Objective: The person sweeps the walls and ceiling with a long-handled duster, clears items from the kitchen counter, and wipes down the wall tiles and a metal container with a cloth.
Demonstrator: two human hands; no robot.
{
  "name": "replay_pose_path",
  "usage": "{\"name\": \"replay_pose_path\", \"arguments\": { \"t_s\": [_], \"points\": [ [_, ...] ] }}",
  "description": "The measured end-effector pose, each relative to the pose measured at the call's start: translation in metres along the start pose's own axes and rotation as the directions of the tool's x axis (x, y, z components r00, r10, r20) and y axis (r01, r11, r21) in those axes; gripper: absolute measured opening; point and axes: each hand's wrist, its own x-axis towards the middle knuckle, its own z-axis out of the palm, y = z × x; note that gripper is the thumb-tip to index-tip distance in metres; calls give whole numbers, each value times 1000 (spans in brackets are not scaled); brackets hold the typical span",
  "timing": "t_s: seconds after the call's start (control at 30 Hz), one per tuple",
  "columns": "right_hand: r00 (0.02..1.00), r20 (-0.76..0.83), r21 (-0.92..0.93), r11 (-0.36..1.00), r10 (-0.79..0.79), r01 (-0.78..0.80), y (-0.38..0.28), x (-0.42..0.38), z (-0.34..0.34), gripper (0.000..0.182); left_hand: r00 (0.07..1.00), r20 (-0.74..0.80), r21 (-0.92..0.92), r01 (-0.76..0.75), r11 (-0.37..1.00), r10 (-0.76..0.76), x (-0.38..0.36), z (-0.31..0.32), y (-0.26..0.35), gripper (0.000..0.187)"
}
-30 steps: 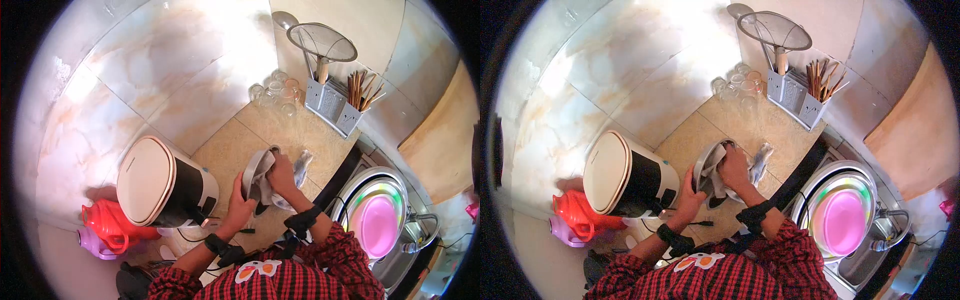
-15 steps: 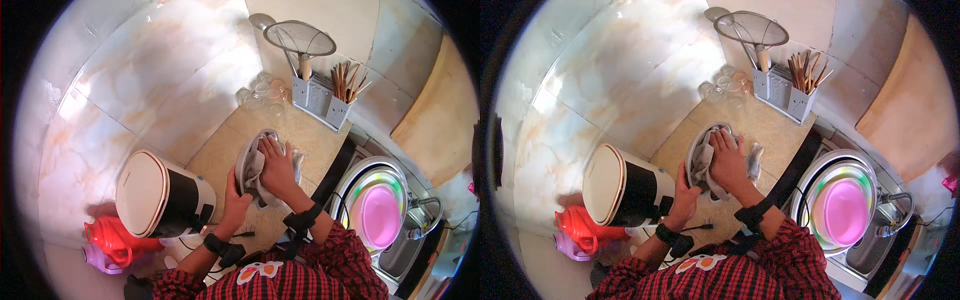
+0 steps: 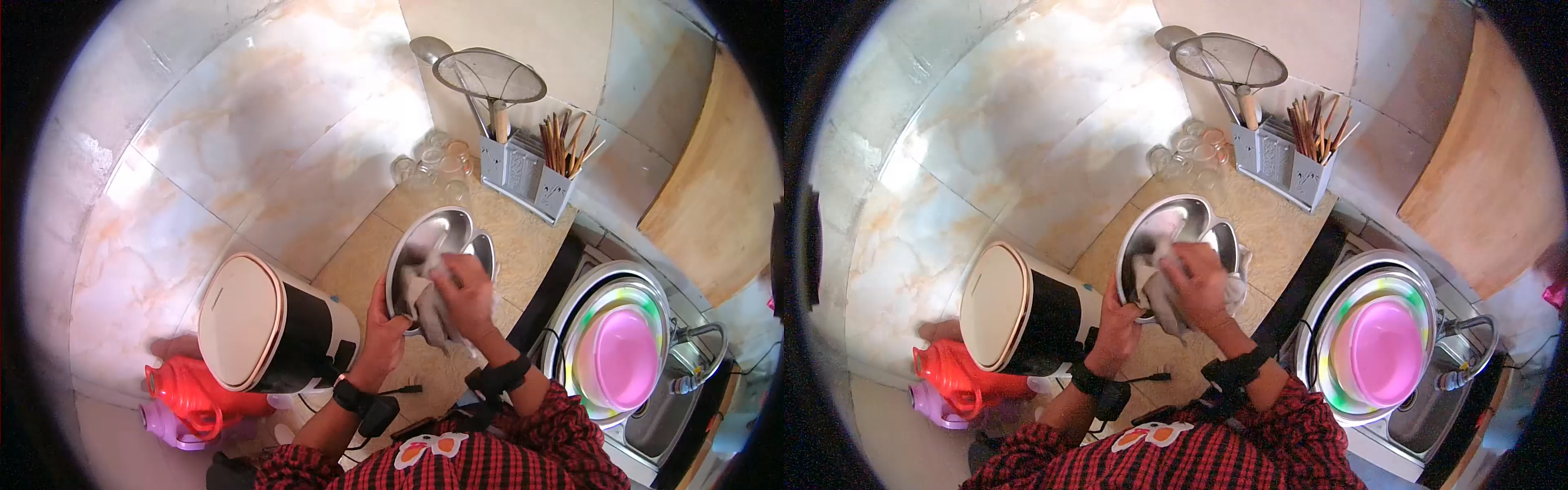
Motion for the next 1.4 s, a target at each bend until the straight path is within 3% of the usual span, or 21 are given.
{"name": "replay_pose_path", "arguments": {
  "t_s": [0.03,0.1,0.27,0.37,0.43,0.47,0.6,0.63,0.73,0.83,0.87,0.9,0.93,1.0,1.1,1.13,1.17,1.2,1.27,1.33,1.4],
  "points": [
    [992,-117,17,998,55,-54,10,4,-3,18,1000,-3,-11,-15,1000,15,0,0,0,70],
    [854,-203,331,854,479,-401,1,25,-24,18,999,-13,-29,-53,998,52,-1,0,0,70],
    [717,-456,459,829,528,-319,103,32,-58,17,994,-106,17,14,1000,-12,-7,-16,16,72],
    [696,-352,214,777,626,-591,148,18,-65,21,992,-121,-26,41,999,-44,-16,-24,24,68],
    [849,-88,-102,843,521,-528,150,11,-59,21,990,-130,-39,57,998,-61,-19,-26,27,65],
    [877,64,-248,859,476,-448,147,9,-56,21,990,-126,-49,59,997,-65,-21,-26,26,63],
    [947,169,-474,865,273,-165,133,3,-40,34,994,-98,3,56,998,-55,-24,-27,28,57],
    [780,369,-580,781,504,-230,104,11,-43,44,995,-86,38,51,998,-47,-23,-27,29,55],
    [967,237,-854,493,89,164,110,-42,-32,47,995,-87,-52,42,998,-47,-25,-22,31,53],
    [912,70,-683,686,404,-251,151,-47,-36,42,984,-138,-143,90,986,-110,-25,-25,29,57],
    [856,42,-580,710,516,-400,173,-47,-42,41,985,-153,-72,63,995,-73,-24,-28,28,59],
    [722,-42,-153,709,691,-688,193,-43,-45,36,985,-166,-2,38,999,-38,-24,-32,24,61],
    [681,48,234,655,731,-719,163,-28,-55,27,984,-176,67,15,998,-3,-23,-36,20,63],
    [721,55,568,572,691,-592,99,-5,-57,21,981,-195,129,43,991,-17,-21,-45,11,68],
    [707,181,437,588,684,-681,44,6,-57,21,972,-226,129,94,987,-63,-19,-52,-3,72],
    [912,51,94,907,408,-411,25,9,-52,22,970,-228,113,112,987,-84,-18,-51,-7,73],
    [997,59,-290,957,51,-32,5,11,-42,23,972,-218,130,114,985,-84,-18,-49,-11,74],
    [937,206,-597,723,-280,348,-7,9,-31,24,974,-209,147,115,982,-82,-18,-47,-15,75],
    [974,222,-207,978,47,0,-1,-12,-2,25,972,-212,179,138,974,-98,-17,-40,-17,76],
    [746,558,-365,915,362,-171,-15,-25,16,25,959,-244,208,196,958,-143,-24,-28,-13,78],
    [832,554,-115,988,-22,103,5,-66,47,26,957,-245,196,204,959,-154,-26,-39,-21,80]
  ]
}}
